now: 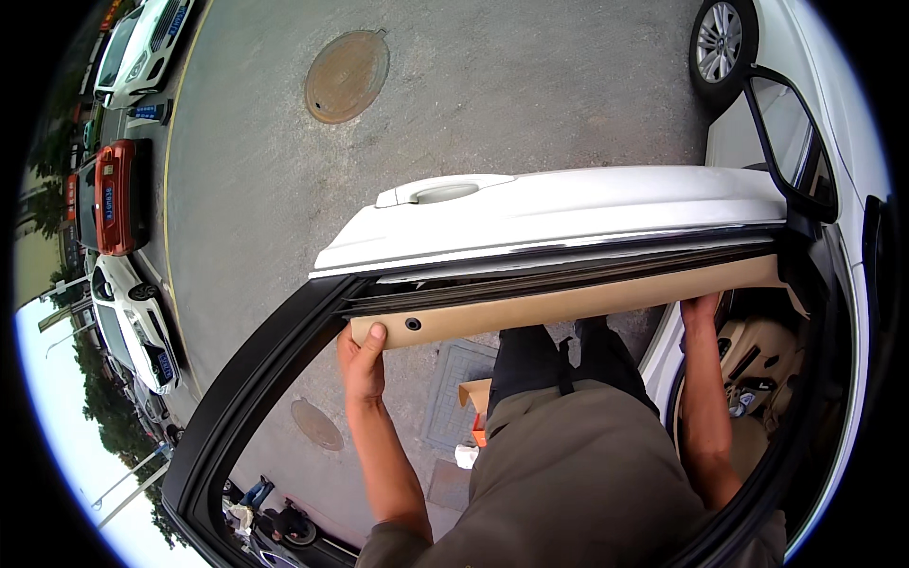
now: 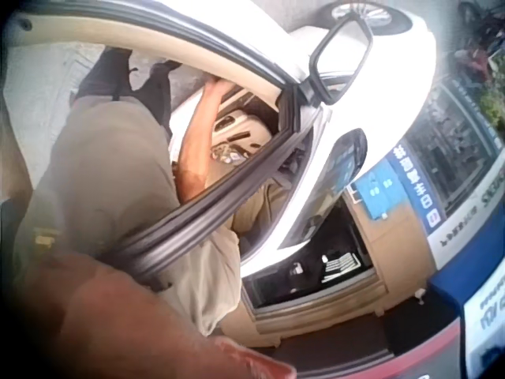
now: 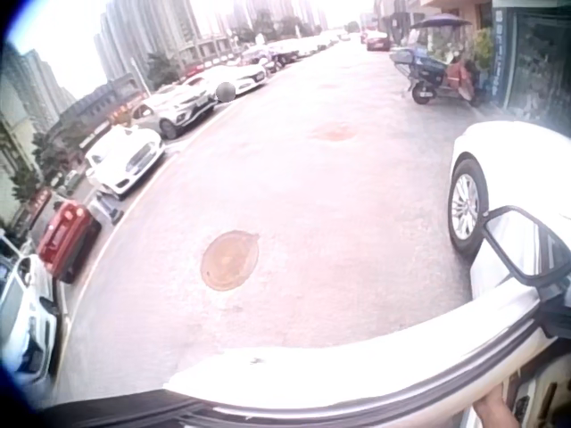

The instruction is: The person works on a detached car door panel, using pliers to secure a white connector onto a black cable. They then reattach the door panel to the car door frame and use a screwdriver to fasten screws into the panel.

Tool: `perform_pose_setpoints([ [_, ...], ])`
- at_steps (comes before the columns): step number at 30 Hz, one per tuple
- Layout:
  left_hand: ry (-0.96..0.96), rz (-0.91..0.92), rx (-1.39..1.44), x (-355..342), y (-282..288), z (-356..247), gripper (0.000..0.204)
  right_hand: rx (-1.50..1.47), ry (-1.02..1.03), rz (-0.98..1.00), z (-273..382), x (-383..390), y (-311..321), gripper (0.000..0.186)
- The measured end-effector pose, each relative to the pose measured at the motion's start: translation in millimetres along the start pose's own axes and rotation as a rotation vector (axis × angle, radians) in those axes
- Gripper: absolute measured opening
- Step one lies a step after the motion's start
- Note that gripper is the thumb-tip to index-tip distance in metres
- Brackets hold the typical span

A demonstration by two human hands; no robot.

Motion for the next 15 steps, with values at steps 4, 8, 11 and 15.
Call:
perform_pose_setpoints([
  [4, 0.047, 0.046, 0.026, -1.1, 0.8, 4.4, 0.06, 0.002, 0.035, 0.082, 0.8, 2.6, -11.8, 0.047],
  [8, -0.016, 0.021, 0.052, -0.3, -14.5, -19.1, 0.064, -0.015, 0.064, 0.099, 5.4, -1.2, -6.7, 0.046],
  [11, -0.054, 0.012, -0.002, -8.1, -20.8, -31.8, 0.067, 0.012, 0.077, 0.101, 2.7, -7.3, 5.2, 0.047],
  [15, -0.054, -0.053, -0.155, -13.3, -22.6, -27.9, 0.07, -0.005, 0.051, 0.074, 1.9, -15.0, 1.0, 0.048],
])
Point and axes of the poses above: each hand's wrist, its own x-axis away from the middle knuckle, its own y-axis out of the back of the hand, z = x × y, the point moved 8 cm from there along -x, towards the middle knuckle, and after that the axes turned 12 degrees about -y, right-handed, at the moved point
